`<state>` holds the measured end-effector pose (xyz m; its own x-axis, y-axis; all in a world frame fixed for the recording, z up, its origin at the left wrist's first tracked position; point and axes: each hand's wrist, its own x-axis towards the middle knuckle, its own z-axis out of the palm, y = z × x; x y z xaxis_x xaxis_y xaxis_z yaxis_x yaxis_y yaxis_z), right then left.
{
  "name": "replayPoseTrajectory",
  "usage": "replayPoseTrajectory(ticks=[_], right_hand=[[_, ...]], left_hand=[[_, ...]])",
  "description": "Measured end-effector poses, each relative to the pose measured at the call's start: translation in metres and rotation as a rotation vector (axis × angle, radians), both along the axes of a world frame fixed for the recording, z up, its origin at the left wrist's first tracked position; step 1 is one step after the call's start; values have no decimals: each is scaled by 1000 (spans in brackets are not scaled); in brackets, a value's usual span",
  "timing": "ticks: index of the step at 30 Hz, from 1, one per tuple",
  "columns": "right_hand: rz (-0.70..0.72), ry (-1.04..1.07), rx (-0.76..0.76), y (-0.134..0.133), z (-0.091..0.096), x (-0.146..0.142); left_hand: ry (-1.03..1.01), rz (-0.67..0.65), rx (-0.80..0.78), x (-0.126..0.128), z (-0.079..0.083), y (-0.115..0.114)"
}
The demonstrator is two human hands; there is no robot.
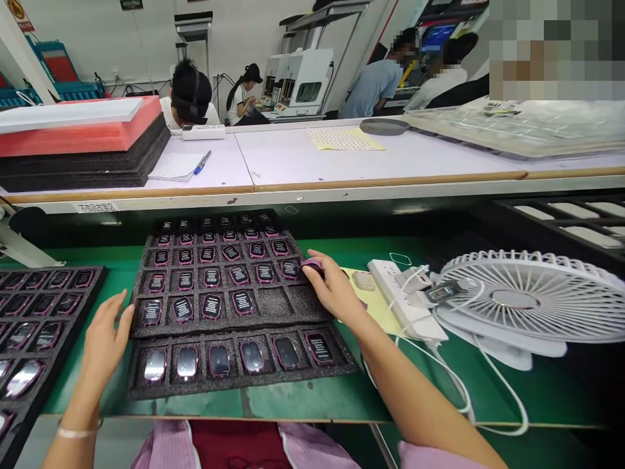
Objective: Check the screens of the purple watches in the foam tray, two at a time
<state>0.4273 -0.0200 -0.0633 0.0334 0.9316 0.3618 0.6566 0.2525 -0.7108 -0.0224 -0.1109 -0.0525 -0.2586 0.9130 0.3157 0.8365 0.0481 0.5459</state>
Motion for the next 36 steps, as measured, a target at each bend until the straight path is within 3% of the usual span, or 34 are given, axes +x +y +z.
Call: replayPoseTrajectory(ticks=[2,4,6,8,10,12,16,20,25,30,36], right_hand=[[12,-30,72,-12,17,-10],[116,63,19,-27,32,-30],[340,201,-108,-42,40,-56],[606,404,-359,-54,40,-84],[755,625,-650,-62,33,-109],[789,829,-866,-65,25,-125],[800,1153,-1054,-62,26,-136],[850,1259,-925,-51,52,-134],[747,1240,-624,-37,79,-135],[681,1266,-516,-26,84,-135],[711,1307,-522,-24,80,-134]], left_hand=[[133,13,-63,4,6,-26],[158,-120,-263,13,5,-47],[231,-131,-361,22,-1,-59],[247,-140,-348,29,-8,-62],[179,-180,-302,31,-12,-61],[60,-210,-317,32,-8,-60],[-334,-296,-364,43,22,-51],[-755,-349,-329,75,65,-15],[-979,-458,-218,121,97,43],[-891,-489,-7,149,100,59],[-720,-409,51,151,89,53]])
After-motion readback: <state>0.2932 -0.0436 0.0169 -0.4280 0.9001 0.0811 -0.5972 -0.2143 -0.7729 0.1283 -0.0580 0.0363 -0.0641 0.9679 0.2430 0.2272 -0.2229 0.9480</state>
